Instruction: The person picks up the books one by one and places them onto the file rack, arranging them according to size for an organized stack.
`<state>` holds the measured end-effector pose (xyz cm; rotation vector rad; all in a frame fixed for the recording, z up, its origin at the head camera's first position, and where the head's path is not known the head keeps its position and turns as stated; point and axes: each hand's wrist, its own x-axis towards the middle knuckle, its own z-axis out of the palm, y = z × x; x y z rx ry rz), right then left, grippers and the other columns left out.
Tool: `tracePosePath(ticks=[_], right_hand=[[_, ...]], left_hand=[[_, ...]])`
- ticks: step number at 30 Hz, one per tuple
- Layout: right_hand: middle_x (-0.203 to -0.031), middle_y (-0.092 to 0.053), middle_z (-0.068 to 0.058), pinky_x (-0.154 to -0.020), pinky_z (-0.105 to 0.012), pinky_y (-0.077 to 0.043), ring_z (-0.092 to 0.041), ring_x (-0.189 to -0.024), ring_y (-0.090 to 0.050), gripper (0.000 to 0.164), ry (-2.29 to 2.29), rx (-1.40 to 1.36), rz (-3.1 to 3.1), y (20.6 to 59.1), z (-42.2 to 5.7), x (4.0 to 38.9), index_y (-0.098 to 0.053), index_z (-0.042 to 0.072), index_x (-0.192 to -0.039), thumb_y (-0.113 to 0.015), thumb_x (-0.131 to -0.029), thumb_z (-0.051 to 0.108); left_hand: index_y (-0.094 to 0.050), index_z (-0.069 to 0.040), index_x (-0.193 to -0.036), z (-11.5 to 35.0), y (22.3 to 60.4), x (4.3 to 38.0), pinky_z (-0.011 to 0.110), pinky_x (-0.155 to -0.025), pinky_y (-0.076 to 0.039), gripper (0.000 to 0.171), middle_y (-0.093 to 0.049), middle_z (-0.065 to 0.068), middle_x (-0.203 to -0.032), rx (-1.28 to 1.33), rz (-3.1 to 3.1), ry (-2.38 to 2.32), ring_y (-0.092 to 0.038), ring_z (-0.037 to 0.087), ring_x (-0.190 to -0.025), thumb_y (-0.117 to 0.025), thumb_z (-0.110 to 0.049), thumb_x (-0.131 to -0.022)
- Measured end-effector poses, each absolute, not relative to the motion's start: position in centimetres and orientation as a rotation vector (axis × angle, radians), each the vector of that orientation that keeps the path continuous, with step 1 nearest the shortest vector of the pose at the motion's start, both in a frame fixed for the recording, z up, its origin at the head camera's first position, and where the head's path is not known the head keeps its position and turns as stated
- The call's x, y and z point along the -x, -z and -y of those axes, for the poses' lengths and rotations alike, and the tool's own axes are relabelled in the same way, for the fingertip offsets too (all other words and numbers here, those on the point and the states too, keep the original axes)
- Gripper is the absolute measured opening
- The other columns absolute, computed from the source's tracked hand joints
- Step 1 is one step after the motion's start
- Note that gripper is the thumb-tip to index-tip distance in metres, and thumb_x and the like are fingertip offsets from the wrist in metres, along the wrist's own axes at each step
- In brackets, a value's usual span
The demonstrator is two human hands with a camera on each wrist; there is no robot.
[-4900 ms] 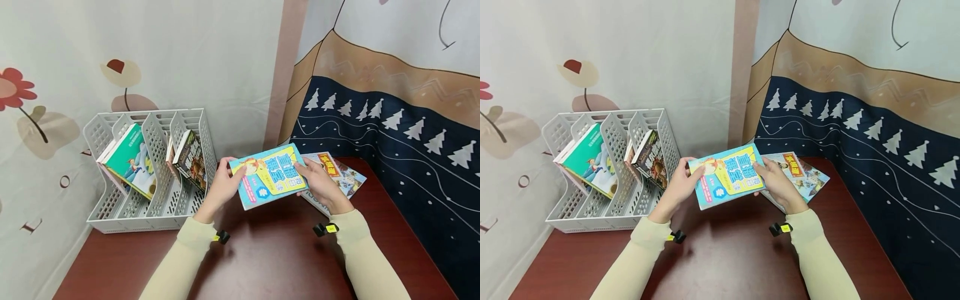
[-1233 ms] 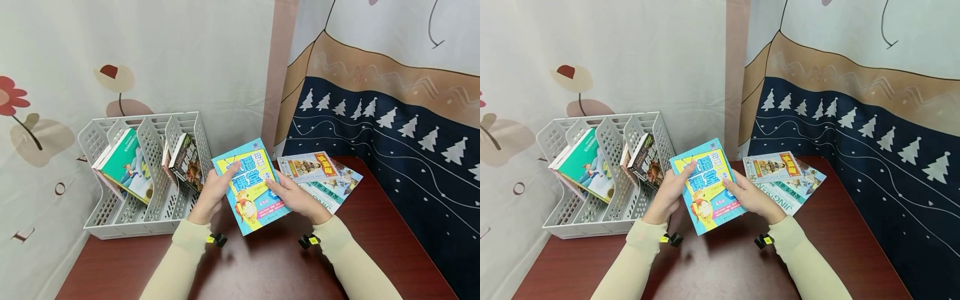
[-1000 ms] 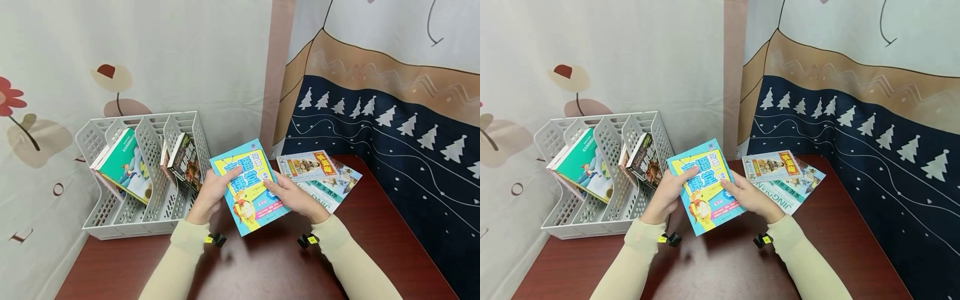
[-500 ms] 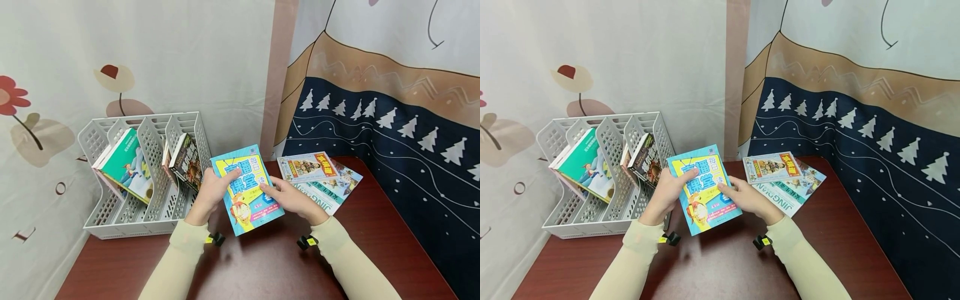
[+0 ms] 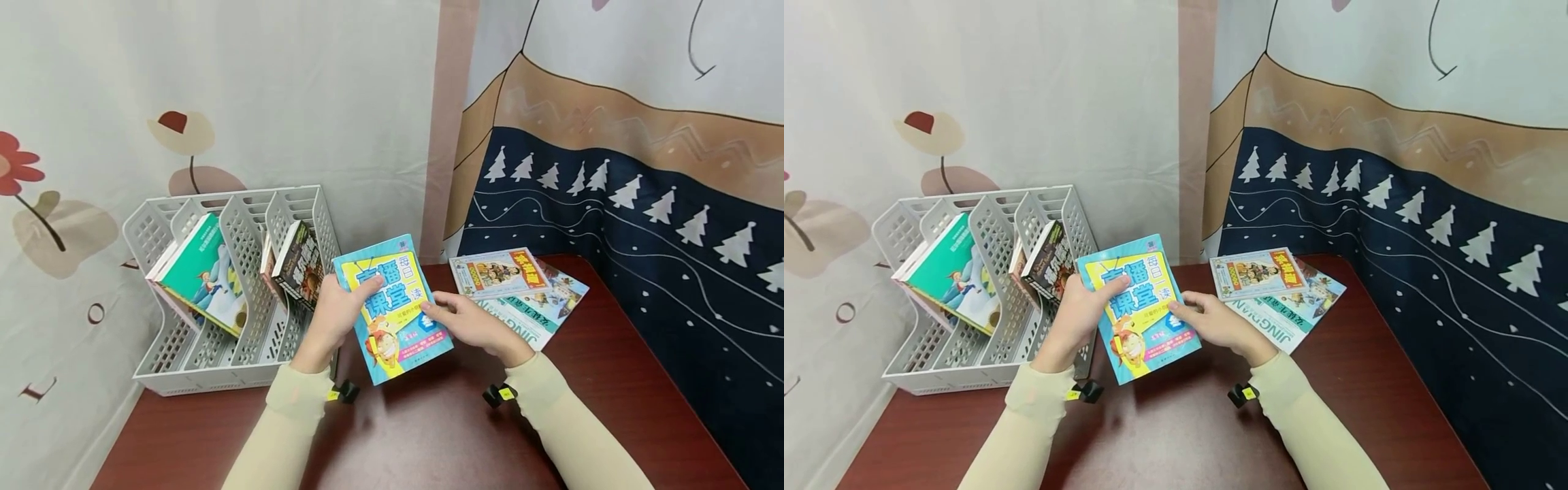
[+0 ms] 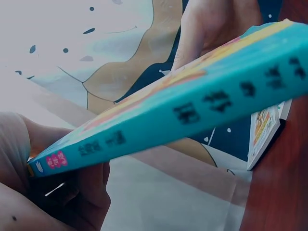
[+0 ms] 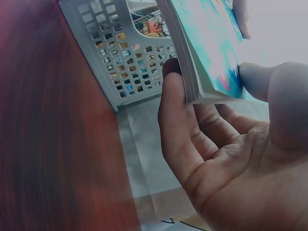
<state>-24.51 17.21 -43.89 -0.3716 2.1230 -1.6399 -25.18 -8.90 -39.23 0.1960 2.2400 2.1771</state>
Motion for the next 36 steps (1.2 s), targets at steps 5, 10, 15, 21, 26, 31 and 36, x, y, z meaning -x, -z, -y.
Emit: tracePosePath(ticks=[5,10,15,21,26,31,36], right_hand=[[-0.113,-0.079,-0.009,-0.084,-0.042,-0.065,-0.029,-0.095,-0.076,0.054,1.612,0.393,-2.157,44.3,-16.9,24.5,-0.065,0.02,-0.136,-0.06,-0.1,0.059],[-0.103,-0.079,-0.009,-0.072,-0.038,-0.065,-0.028,-0.083,-0.071,0.045,1.573,0.445,-2.203,45.4,-16.3,24.6,-0.069,0.019,-0.129,-0.061,-0.102,0.053],[-0.094,-0.076,-0.012,-0.068,-0.04,-0.065,-0.029,-0.076,-0.072,0.04,1.557,0.503,-2.169,46.3,-15.3,24.7,-0.069,0.015,-0.128,-0.061,-0.104,0.046],[-0.092,-0.076,-0.014,-0.069,-0.048,-0.066,-0.033,-0.077,-0.075,0.036,1.518,0.547,-2.126,47.0,-13.5,24.8,-0.07,0.015,-0.124,-0.061,-0.105,0.044],[-0.097,-0.077,-0.014,-0.066,-0.043,-0.066,-0.03,-0.077,-0.076,0.036,1.492,0.58,-2.094,47.5,-11.6,24.7,-0.07,0.012,-0.123,-0.062,-0.105,0.042],[-0.106,-0.077,-0.021,-0.065,-0.045,-0.066,-0.029,-0.076,-0.077,0.038,1.495,0.604,-2.101,47.8,-9.4,24.6,-0.068,0.005,-0.127,-0.065,-0.104,0.035],[-0.116,-0.075,-0.023,-0.067,-0.048,-0.066,-0.03,-0.082,-0.079,0.043,1.56,0.578,-2.124,48.3,-6.9,24.5,-0.065,0.004,-0.134,-0.067,-0.103,0.035]], left_hand=[[-0.075,0.0,-0.11,9.5,39.2,24.6,0.042,-0.065,-0.066,0.036,-0.081,0.021,-0.091,-0.214,-2.329,-2.108,-0.08,0.031,-0.073,-0.079,-0.032,-0.093],[-0.076,-0.001,-0.11,11.4,39.7,23.9,0.042,-0.062,-0.066,0.04,-0.081,0.02,-0.089,-0.2,-2.421,-2.051,-0.08,0.031,-0.07,-0.078,-0.038,-0.094],[-0.075,-0.001,-0.112,13.5,39.8,23.4,0.041,-0.062,-0.066,0.045,-0.081,0.021,-0.089,-0.147,-2.496,-2.008,-0.08,0.029,-0.07,-0.077,-0.042,-0.095],[-0.073,0.001,-0.118,16.0,39.2,22.9,0.039,-0.067,-0.066,0.048,-0.081,0.023,-0.098,-0.126,-2.569,-2.003,-0.081,0.024,-0.075,-0.076,-0.042,-0.096],[-0.071,0.0,-0.12,18.5,38.4,22.0,0.037,-0.065,-0.066,0.053,-0.082,0.017,-0.096,-0.062,-2.662,-1.95,-0.081,0.022,-0.075,-0.074,-0.047,-0.096],[-0.068,0.0,-0.122,20.9,37.5,21.4,0.033,-0.064,-0.065,0.053,-0.082,0.002,-0.09,-0.024,-2.772,-1.941,-0.08,0.017,-0.074,-0.074,-0.045,-0.096],[-0.066,-0.001,-0.126,23.0,36.9,21.0,0.028,-0.064,-0.064,0.053,-0.079,-0.011,-0.087,0.063,-2.841,-1.945,-0.08,0.012,-0.073,-0.075,-0.044,-0.095]])
